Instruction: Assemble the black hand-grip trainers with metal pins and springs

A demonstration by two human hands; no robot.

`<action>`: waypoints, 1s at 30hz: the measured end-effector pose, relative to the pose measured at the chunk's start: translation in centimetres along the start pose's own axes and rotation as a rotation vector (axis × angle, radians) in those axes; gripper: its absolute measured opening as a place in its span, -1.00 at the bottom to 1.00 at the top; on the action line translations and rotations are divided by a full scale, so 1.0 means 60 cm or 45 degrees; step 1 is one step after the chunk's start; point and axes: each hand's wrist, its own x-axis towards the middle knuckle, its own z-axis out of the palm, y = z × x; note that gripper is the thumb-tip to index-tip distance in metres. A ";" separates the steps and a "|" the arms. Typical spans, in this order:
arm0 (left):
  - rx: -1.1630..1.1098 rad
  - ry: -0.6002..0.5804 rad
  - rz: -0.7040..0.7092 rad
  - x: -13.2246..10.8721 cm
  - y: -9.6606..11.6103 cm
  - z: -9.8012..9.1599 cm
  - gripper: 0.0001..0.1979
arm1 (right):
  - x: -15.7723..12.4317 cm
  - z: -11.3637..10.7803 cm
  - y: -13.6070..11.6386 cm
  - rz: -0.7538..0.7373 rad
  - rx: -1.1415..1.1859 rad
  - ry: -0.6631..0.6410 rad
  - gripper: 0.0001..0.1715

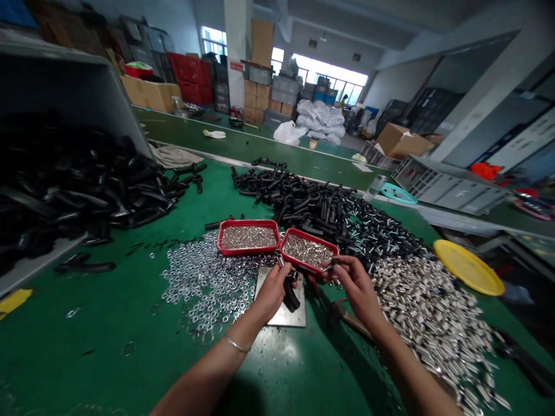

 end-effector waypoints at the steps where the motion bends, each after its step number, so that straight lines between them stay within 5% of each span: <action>1: 0.007 -0.024 0.010 -0.005 0.001 0.005 -0.67 | -0.013 0.030 -0.015 -0.006 0.143 -0.031 -0.67; 4: -0.011 -0.065 0.029 -0.015 0.008 0.015 -0.67 | -0.031 0.093 -0.035 0.013 0.316 -0.112 -0.68; 7: -0.036 -0.038 0.074 -0.017 0.021 0.017 -0.65 | -0.029 0.113 -0.026 0.020 0.306 -0.072 -0.68; 14: 0.082 -0.086 0.088 -0.016 0.037 0.020 -0.68 | -0.028 0.113 -0.005 -0.014 0.282 -0.019 -0.71; 21: 0.376 -0.039 0.120 -0.008 0.040 0.000 -0.65 | -0.028 0.088 0.010 -0.437 -0.481 -0.167 -0.74; 26: 0.477 -0.106 0.042 -0.014 0.055 0.003 -0.67 | -0.010 0.066 0.017 -0.794 -0.744 -0.276 -0.65; 30: 0.579 -0.047 0.127 -0.017 0.067 0.008 -0.70 | -0.008 0.072 0.024 -0.834 -0.747 -0.313 -0.62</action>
